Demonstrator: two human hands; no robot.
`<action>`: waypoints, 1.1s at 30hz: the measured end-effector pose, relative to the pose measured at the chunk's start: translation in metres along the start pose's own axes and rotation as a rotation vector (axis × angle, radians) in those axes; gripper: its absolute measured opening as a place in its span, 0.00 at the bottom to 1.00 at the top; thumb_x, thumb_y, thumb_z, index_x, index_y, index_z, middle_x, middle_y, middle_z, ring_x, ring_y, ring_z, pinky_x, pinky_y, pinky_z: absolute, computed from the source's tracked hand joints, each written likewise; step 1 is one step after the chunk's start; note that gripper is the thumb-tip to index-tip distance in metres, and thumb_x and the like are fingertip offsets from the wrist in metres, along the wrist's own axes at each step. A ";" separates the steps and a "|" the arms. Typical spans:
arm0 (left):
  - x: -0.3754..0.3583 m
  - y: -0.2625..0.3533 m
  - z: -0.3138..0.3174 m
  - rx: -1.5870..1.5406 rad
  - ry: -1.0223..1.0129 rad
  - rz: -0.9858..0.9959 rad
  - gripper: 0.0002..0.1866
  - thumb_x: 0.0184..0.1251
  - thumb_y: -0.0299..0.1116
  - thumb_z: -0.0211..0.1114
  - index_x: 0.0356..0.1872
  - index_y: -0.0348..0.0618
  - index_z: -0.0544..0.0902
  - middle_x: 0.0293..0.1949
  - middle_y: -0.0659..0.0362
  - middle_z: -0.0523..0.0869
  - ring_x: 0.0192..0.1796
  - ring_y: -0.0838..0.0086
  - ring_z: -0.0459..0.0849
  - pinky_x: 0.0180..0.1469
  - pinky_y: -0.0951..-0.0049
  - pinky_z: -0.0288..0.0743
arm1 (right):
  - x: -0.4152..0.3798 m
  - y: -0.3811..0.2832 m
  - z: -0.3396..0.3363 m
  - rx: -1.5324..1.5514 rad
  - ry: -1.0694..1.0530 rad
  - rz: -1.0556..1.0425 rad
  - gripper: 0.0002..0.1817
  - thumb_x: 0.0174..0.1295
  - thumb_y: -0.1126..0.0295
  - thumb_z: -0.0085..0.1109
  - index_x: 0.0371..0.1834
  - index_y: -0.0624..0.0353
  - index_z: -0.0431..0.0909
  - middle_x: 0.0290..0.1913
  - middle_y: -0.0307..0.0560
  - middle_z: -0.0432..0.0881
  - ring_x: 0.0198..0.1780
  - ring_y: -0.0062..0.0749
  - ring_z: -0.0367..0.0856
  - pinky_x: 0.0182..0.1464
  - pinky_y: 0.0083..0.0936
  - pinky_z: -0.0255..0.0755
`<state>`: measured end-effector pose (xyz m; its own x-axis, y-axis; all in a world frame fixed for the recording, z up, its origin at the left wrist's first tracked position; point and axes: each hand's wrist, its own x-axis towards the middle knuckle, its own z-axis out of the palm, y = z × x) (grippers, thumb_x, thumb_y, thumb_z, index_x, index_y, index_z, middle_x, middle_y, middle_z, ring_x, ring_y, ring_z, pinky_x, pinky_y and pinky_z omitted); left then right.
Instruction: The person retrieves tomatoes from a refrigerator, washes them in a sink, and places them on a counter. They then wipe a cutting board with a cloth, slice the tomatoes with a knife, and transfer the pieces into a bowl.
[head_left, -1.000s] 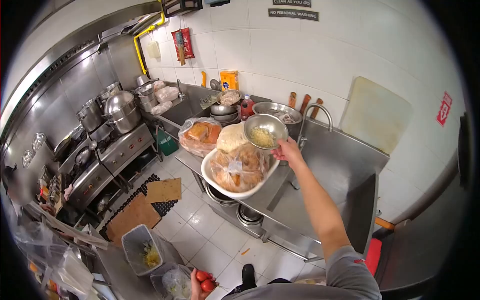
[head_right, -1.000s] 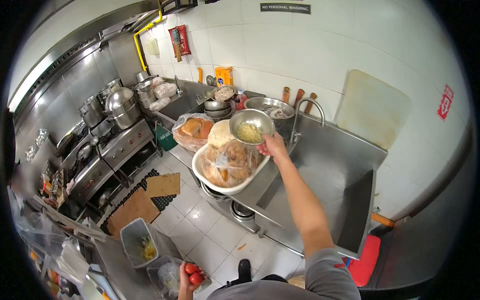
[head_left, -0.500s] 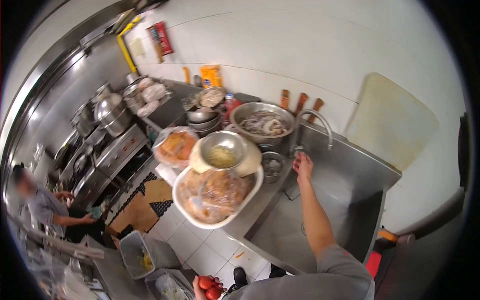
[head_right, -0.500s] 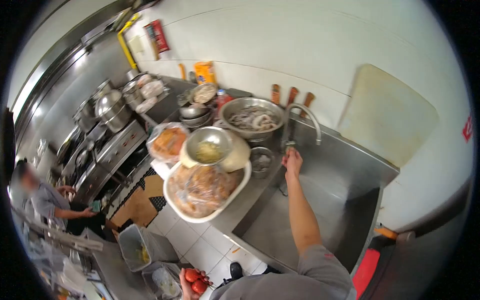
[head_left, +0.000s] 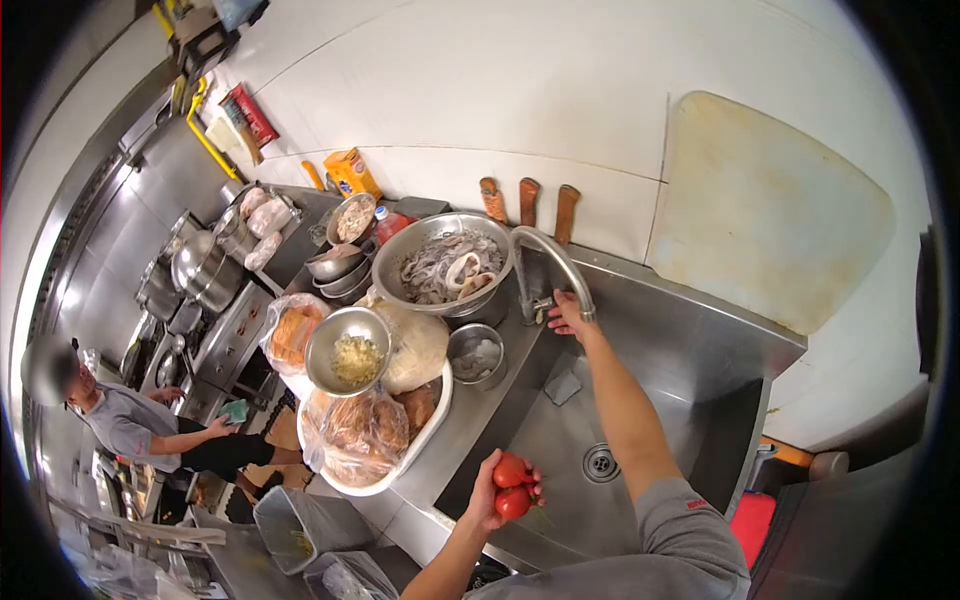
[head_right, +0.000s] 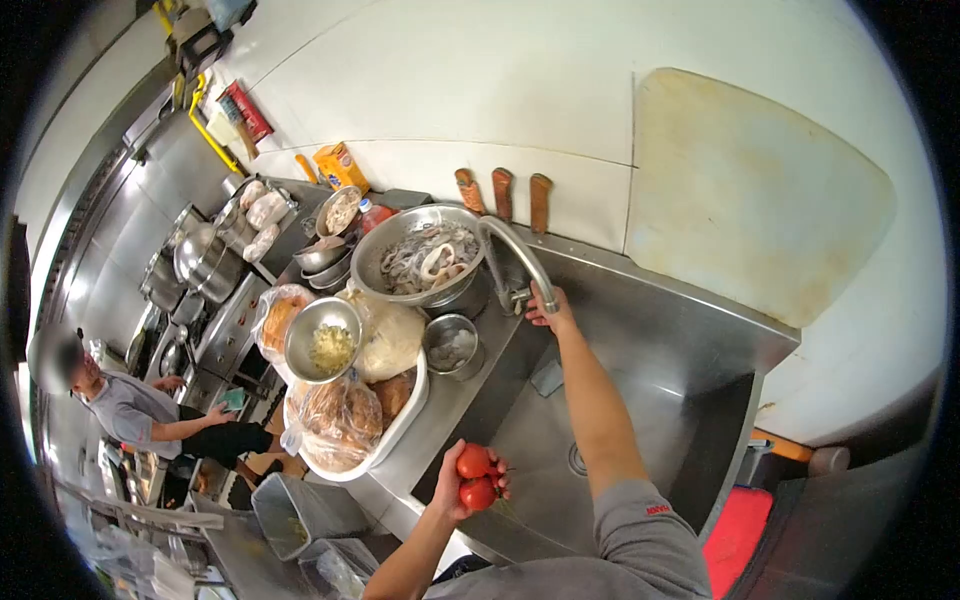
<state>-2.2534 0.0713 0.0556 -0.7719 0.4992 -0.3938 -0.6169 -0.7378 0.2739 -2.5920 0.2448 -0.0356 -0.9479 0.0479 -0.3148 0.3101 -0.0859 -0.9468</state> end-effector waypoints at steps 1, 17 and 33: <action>0.010 0.000 0.005 0.024 -0.008 -0.009 0.29 0.70 0.62 0.48 0.41 0.41 0.75 0.40 0.51 0.78 0.40 0.63 0.79 0.46 0.55 0.75 | 0.003 -0.001 -0.003 0.059 -0.128 0.116 0.18 0.67 0.59 0.52 0.49 0.62 0.78 0.31 0.54 0.84 0.26 0.32 0.84 0.24 0.27 0.76; 0.188 0.015 0.039 0.113 0.119 -0.032 0.28 0.66 0.64 0.53 0.42 0.45 0.76 0.37 0.54 0.81 0.36 0.63 0.82 0.36 0.57 0.79 | -0.103 0.129 -0.090 0.142 -0.295 -0.162 0.24 0.66 0.70 0.57 0.66 0.59 0.70 0.58 0.48 0.75 0.61 0.33 0.73 0.59 0.27 0.70; 0.218 0.005 0.083 1.966 0.276 0.933 0.24 0.55 0.48 0.73 0.49 0.46 0.80 0.41 0.51 0.85 0.43 0.58 0.85 0.46 0.61 0.79 | -0.151 0.053 -0.037 1.193 -0.299 -0.140 0.29 0.73 0.45 0.39 0.63 0.58 0.70 0.59 0.48 0.76 0.57 0.39 0.77 0.60 0.38 0.72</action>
<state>-2.4379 0.2137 0.0438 -0.9316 0.1852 0.3127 0.3487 0.6978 0.6257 -2.4294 0.2695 -0.0403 -0.9955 -0.0859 -0.0403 0.0936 -0.9585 -0.2693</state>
